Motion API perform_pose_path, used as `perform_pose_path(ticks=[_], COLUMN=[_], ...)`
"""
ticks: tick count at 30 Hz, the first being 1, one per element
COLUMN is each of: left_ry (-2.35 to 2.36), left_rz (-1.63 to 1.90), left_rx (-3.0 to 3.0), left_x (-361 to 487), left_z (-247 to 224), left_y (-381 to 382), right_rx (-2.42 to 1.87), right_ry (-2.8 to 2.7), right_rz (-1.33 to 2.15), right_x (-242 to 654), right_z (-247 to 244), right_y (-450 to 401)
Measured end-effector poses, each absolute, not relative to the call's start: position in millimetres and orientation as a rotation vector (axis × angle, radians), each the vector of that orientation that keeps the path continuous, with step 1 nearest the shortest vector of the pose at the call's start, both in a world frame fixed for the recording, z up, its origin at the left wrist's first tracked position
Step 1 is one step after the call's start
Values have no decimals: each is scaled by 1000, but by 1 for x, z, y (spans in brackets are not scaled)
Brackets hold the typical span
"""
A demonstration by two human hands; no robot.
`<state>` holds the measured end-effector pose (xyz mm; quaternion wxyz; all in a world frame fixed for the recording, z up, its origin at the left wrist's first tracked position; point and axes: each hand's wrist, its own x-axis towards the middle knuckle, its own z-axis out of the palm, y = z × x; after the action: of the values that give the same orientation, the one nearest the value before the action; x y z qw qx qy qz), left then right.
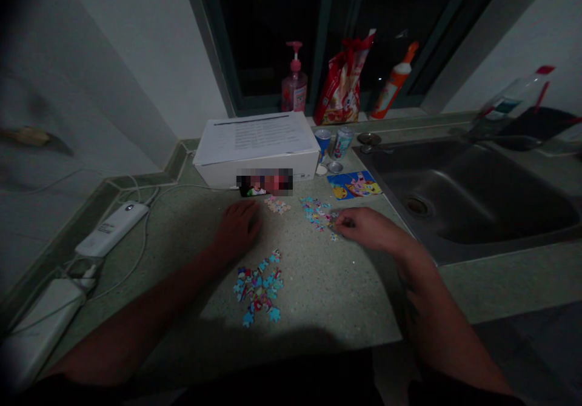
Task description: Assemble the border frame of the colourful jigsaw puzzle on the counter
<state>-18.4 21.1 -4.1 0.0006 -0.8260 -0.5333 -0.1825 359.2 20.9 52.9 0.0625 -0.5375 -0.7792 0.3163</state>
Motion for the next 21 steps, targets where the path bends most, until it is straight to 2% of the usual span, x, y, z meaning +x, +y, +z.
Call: perform_pose_path(ticks=[12, 21], left_ry=[-1635, -1573], left_rz=[-682, -782], left_rx=[-2654, -2724], left_x=[-21, -24], left_z=[-6, -9], left_y=[22, 21], right_rx=[-1463, -1309], right_ry=[-2315, -2396], right_rz=[944, 749], right_x=[332, 301], right_z=[50, 44], right_y=[16, 10])
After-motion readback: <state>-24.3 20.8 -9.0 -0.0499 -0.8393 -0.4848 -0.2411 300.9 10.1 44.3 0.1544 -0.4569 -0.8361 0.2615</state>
